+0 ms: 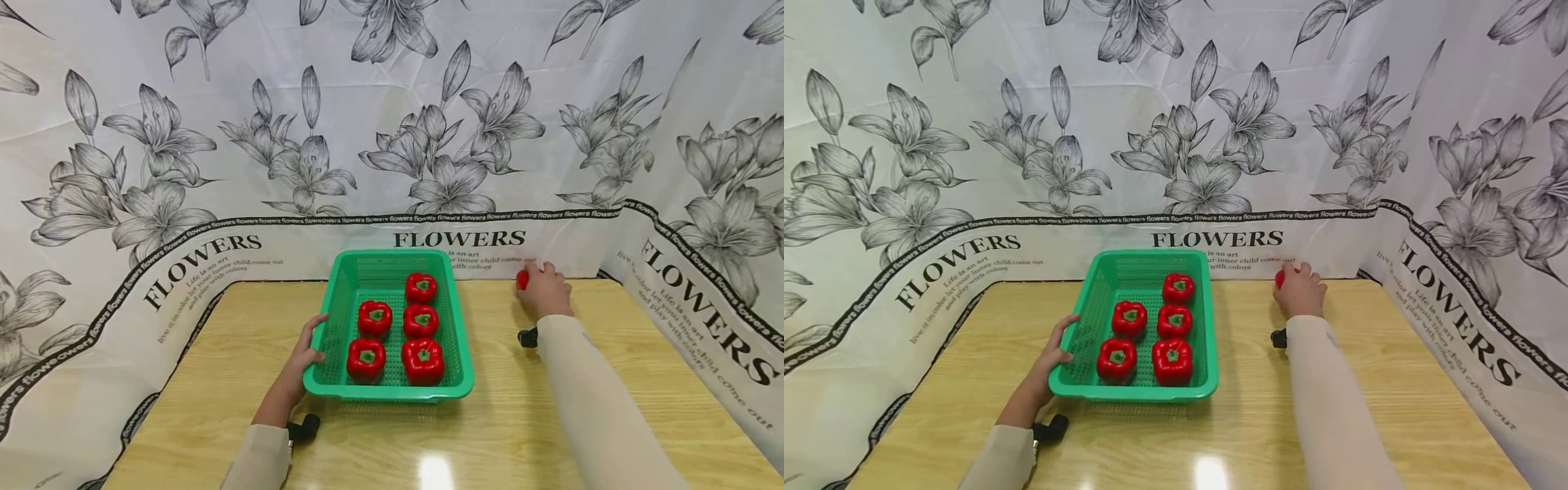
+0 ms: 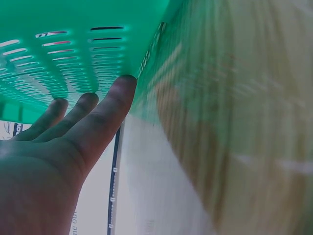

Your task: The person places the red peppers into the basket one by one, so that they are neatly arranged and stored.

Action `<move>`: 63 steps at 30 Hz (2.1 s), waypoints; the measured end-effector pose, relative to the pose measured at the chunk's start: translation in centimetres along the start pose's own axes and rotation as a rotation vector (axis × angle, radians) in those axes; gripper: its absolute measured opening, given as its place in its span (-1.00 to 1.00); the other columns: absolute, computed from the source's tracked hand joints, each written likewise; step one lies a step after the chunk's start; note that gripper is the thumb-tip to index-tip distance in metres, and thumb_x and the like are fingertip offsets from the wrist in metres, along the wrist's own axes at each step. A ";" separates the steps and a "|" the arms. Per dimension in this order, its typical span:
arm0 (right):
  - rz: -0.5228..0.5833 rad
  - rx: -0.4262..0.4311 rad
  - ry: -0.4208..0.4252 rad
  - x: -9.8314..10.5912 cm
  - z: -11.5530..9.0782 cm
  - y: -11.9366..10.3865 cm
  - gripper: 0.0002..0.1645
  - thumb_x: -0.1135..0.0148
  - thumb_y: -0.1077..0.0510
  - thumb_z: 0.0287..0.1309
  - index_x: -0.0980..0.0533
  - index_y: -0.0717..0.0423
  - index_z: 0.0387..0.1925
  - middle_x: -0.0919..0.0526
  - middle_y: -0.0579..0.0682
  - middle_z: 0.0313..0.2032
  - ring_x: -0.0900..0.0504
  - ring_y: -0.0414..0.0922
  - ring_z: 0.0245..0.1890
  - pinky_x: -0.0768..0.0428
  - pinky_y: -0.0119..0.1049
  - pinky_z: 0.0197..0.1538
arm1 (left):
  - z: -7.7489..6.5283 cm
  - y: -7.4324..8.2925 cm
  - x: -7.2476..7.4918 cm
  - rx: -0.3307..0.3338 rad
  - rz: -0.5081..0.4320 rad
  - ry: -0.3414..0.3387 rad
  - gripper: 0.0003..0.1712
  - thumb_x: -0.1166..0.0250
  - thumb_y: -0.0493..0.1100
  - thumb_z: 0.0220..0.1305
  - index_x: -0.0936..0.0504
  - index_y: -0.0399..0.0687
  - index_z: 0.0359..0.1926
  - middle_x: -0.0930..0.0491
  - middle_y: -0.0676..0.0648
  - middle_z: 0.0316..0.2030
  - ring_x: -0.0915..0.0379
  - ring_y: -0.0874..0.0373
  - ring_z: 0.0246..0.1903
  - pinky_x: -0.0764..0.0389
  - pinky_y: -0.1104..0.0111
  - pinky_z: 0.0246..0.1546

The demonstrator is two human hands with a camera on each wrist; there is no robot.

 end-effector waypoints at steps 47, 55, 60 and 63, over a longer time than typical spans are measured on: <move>0.268 0.213 -0.032 3.4 -3.0 -5.5 -0.28 -0.20 0.13 0.20 -0.22 0.16 0.36 -0.04 0.37 0.38 -0.27 0.39 0.24 -0.38 0.28 0.17 | -0.7 0.2 0.5 -0.008 -0.027 -0.062 -0.08 0.12 -0.32 0.01 0.01 0.19 0.47 0.04 -0.24 0.43 -0.14 -0.22 0.23 -0.42 0.25 -0.05; 0.315 0.315 -0.079 5.2 -3.6 -8.8 -0.29 -0.20 0.08 0.23 -0.23 0.12 0.36 -0.15 0.29 0.35 -0.30 0.29 0.25 -0.36 0.25 0.20 | -0.7 0.1 0.5 0.002 -0.025 -0.061 -0.07 0.11 -0.30 0.01 0.02 0.21 0.47 0.10 -0.23 0.45 -0.12 -0.24 0.24 -0.41 0.23 -0.05; 0.337 0.377 -0.081 6.4 -4.0 -10.9 -0.32 -0.24 0.08 0.20 -0.29 0.09 0.32 -0.26 0.25 0.30 -0.35 0.25 0.21 -0.42 0.20 0.16 | -0.6 0.2 0.5 0.014 -0.031 -0.053 -0.07 0.11 -0.32 0.00 0.01 0.20 0.47 0.09 -0.23 0.45 -0.11 -0.23 0.25 -0.41 0.24 -0.05; 0.341 0.418 -0.084 6.9 -4.0 -12.3 -0.33 -0.26 0.07 0.18 -0.32 0.07 0.30 -0.28 0.22 0.31 -0.36 0.23 0.21 -0.45 0.18 0.14 | -0.5 0.3 0.6 0.011 -0.031 -0.059 -0.07 0.12 -0.32 0.01 0.03 0.19 0.48 0.11 -0.23 0.46 -0.09 -0.24 0.27 -0.40 0.24 -0.04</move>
Point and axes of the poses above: each hand's wrist, its own z-axis towards the middle knuckle, its own x-axis out of the back of the hand, y = z × x, the point moved 4 cm from there along z, towards the middle knuckle
